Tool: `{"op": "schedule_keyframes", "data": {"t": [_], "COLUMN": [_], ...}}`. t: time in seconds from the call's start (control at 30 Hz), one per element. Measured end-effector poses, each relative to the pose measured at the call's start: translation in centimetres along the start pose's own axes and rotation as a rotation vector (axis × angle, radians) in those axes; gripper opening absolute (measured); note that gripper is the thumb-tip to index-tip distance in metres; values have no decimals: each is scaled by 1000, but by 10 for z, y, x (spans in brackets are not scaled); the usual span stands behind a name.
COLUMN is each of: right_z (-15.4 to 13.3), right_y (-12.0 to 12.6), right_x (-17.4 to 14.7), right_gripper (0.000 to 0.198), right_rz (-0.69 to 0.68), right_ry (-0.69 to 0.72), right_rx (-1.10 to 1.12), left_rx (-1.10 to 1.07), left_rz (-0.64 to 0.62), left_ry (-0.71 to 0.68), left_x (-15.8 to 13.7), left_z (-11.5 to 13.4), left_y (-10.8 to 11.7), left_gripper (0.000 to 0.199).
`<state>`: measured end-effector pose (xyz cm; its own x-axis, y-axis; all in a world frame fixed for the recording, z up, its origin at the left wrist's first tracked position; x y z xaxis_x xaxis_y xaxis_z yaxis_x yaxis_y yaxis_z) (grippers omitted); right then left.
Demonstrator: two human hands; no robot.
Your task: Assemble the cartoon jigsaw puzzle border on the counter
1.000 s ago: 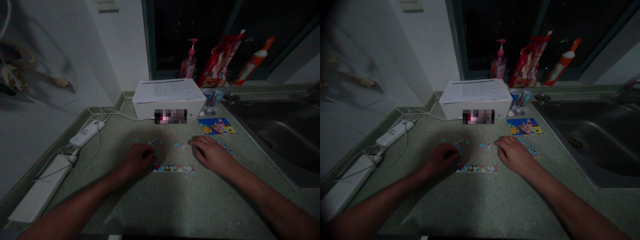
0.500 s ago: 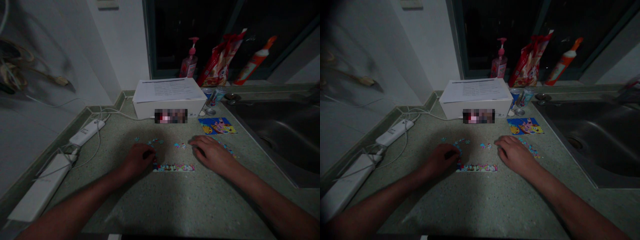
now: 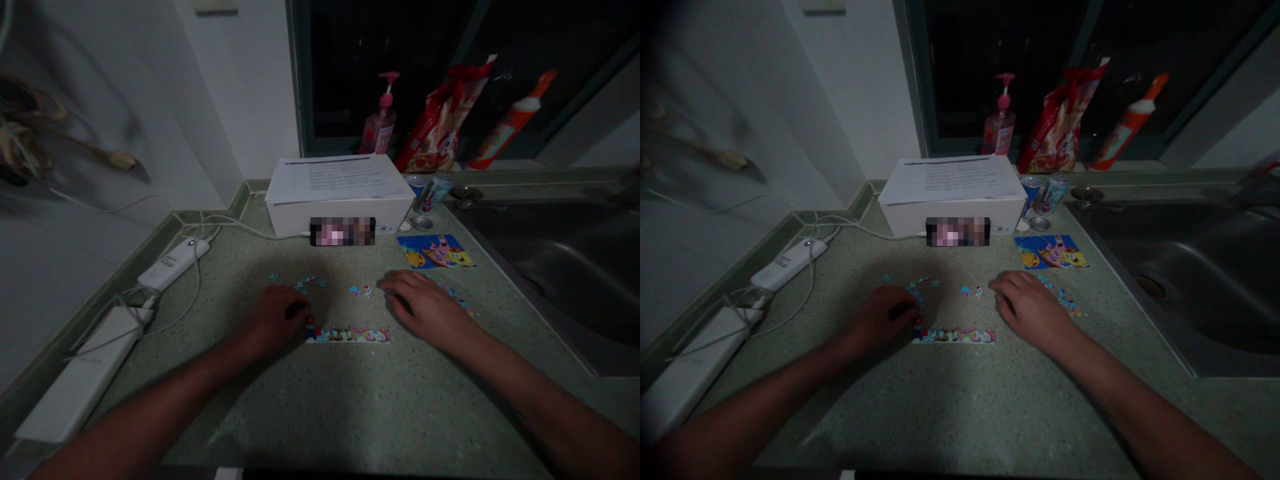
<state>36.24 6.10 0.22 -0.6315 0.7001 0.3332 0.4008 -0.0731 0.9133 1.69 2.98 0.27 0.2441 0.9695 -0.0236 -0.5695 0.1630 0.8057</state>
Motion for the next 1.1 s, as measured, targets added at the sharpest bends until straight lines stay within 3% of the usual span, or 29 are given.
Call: {"op": "schedule_keyframes", "data": {"t": [1.1], "right_z": [-1], "right_y": [2], "right_x": [1], "right_gripper": [30], "right_rz": [-10], "right_ry": [-5], "right_rx": [9], "left_rx": [-6], "left_rz": [8], "left_ry": [-10], "left_x": [-1], "left_z": [-2], "left_y": [-1], "left_gripper": [15]}}
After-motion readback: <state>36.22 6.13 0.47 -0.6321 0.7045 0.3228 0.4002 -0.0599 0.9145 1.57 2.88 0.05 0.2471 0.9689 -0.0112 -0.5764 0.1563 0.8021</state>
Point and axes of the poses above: each hand's wrist, its own x-axis towards the middle knuckle, its own y-axis out of the back of the hand, z = x × y, the point moved 1 cm from there along x, towards the middle knuckle, and after that the axes turned 6 degrees about y, right-handed, at the moved point
